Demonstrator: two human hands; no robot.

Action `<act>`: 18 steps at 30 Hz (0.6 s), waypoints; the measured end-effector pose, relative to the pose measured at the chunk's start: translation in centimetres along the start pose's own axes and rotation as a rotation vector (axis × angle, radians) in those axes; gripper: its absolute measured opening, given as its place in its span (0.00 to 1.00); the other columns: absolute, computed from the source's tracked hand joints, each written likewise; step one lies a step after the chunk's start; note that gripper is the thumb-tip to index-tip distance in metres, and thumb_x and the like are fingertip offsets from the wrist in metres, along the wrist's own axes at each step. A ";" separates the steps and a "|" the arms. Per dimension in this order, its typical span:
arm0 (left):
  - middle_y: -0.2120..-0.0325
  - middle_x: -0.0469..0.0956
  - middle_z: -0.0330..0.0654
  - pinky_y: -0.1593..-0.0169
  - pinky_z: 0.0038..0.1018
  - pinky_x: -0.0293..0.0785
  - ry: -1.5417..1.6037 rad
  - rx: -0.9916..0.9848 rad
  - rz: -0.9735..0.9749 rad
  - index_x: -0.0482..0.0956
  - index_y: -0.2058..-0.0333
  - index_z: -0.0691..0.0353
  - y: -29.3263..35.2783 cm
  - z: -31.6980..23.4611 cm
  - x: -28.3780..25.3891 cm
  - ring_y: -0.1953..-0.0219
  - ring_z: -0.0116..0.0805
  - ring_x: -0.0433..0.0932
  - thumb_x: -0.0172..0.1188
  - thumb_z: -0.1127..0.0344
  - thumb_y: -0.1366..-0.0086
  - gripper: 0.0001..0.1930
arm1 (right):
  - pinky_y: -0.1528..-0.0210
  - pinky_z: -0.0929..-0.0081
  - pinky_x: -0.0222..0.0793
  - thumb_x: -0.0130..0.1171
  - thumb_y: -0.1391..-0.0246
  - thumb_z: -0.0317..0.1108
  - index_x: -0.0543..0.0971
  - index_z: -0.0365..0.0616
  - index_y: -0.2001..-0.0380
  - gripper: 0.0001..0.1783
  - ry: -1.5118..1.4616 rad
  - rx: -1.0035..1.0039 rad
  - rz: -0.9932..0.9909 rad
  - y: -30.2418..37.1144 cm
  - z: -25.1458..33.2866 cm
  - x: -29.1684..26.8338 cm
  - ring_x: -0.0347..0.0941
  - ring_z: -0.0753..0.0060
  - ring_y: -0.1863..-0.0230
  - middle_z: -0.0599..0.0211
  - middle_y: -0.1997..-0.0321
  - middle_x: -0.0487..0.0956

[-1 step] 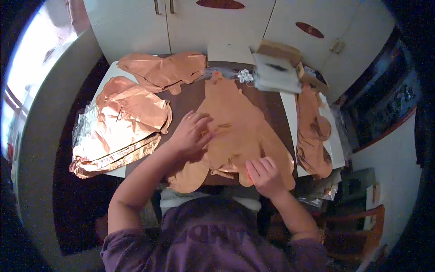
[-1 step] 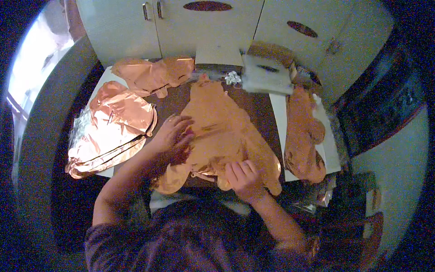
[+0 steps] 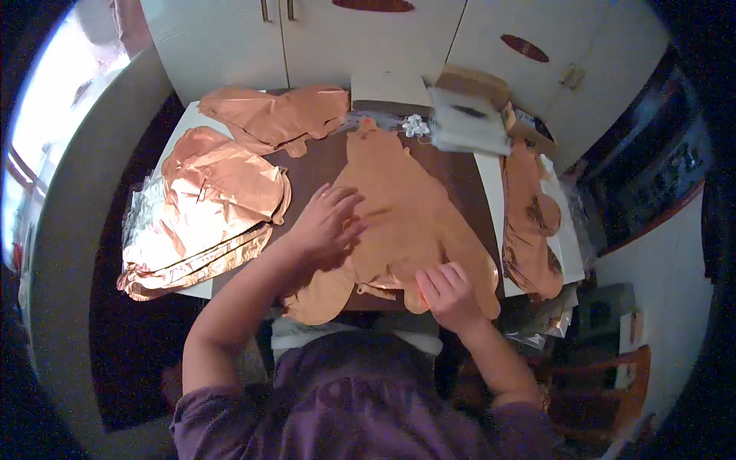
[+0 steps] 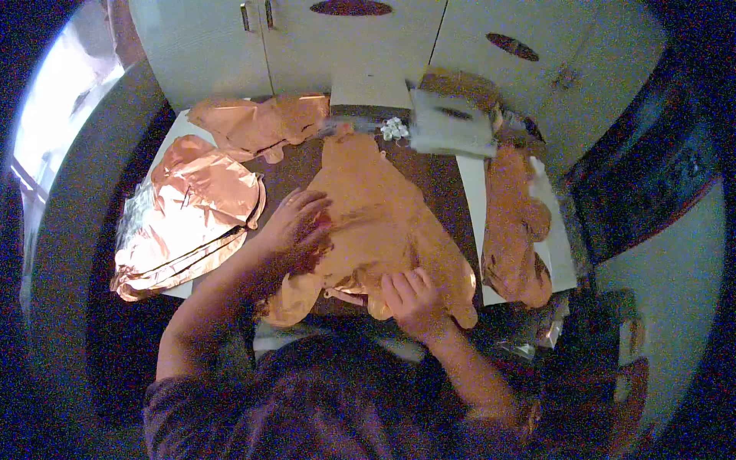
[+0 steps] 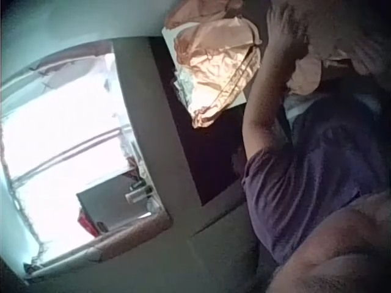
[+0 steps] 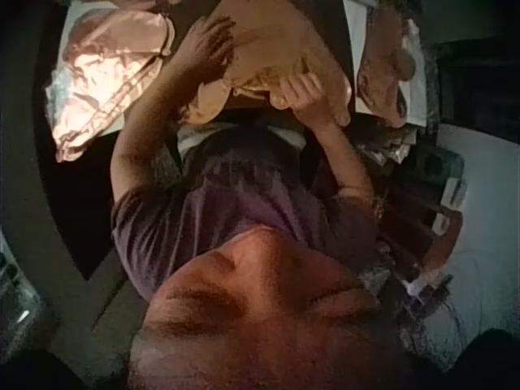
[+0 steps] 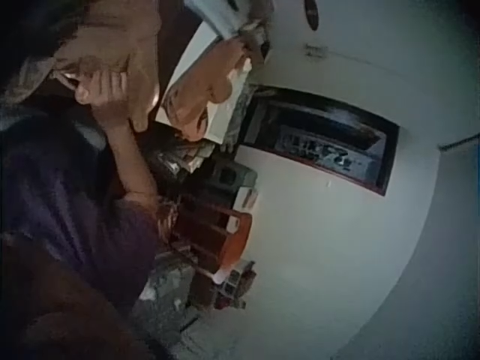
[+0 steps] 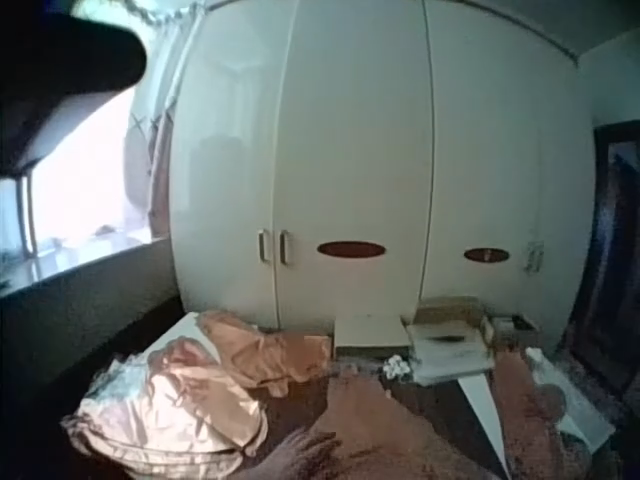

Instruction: Folding foil letter balloons and placing them into cardboard packaging sleeves.

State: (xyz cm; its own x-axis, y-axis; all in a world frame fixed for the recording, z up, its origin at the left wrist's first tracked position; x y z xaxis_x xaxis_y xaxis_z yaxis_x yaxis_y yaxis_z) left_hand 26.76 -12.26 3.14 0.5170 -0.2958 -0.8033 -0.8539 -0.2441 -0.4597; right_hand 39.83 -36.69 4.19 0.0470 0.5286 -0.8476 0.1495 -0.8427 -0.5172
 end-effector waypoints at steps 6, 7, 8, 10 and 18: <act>0.56 0.72 0.47 0.41 0.46 0.62 -0.060 0.108 0.029 0.73 0.58 0.60 -0.8 1.3 1.3 0.47 0.49 0.69 0.59 0.59 0.44 0.17 | 0.52 0.60 0.66 0.61 0.58 0.29 0.78 0.41 0.62 0.16 0.011 0.132 0.093 1.1 0.4 -0.7 0.72 0.59 0.56 0.62 0.59 0.76; 0.55 0.72 0.48 0.40 0.46 0.62 -0.055 0.098 0.068 0.73 0.58 0.60 -0.8 1.3 1.2 0.47 0.49 0.69 0.59 0.58 0.44 0.17 | 0.52 0.60 0.66 0.61 0.58 0.29 0.78 0.41 0.62 0.16 0.005 0.141 0.103 1.6 0.9 -1.5 0.72 0.59 0.56 0.62 0.59 0.76; 0.54 0.72 0.48 0.40 0.47 0.61 -0.057 0.079 0.105 0.73 0.57 0.60 -0.6 1.6 1.2 0.46 0.50 0.69 0.60 0.58 0.44 0.18 | 0.54 0.60 0.66 0.61 0.59 0.29 0.78 0.43 0.63 0.16 -0.044 0.264 0.124 1.8 1.2 -2.6 0.72 0.58 0.57 0.62 0.59 0.76; 0.53 0.72 0.49 0.40 0.47 0.60 -0.076 0.080 0.074 0.73 0.57 0.60 0.1 1.9 1.6 0.46 0.51 0.68 0.60 0.57 0.44 0.19 | 0.63 0.64 0.69 0.63 0.57 0.31 0.78 0.44 0.65 0.12 -0.170 0.496 0.097 4.1 1.6 -3.0 0.74 0.59 0.65 0.61 0.65 0.77; 0.52 0.71 0.52 0.39 0.48 0.58 -0.055 0.116 0.058 0.72 0.54 0.63 0.8 -0.4 2.1 0.44 0.55 0.67 0.62 0.52 0.45 0.25 | 0.72 0.76 0.72 0.58 0.40 0.41 0.78 0.39 0.65 0.14 -1.087 1.541 -0.136 12.3 3.6 2.3 0.78 0.71 0.75 0.66 0.71 0.80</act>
State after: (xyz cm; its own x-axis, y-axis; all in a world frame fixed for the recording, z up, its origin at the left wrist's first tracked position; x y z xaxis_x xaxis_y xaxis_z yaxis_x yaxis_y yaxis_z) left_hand 27.19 -13.43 1.30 0.4653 -0.2540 -0.8479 -0.8851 -0.1192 -0.4499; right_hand 38.21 -46.16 -4.53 -0.5391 0.8239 -0.1751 -0.8255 -0.4756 0.3039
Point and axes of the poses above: each hand's wrist, its own y-axis away from the middle knuckle, its own x-axis out of the palm, z = x × y, the point moved 2 cm from there along -y, towards the middle knuckle
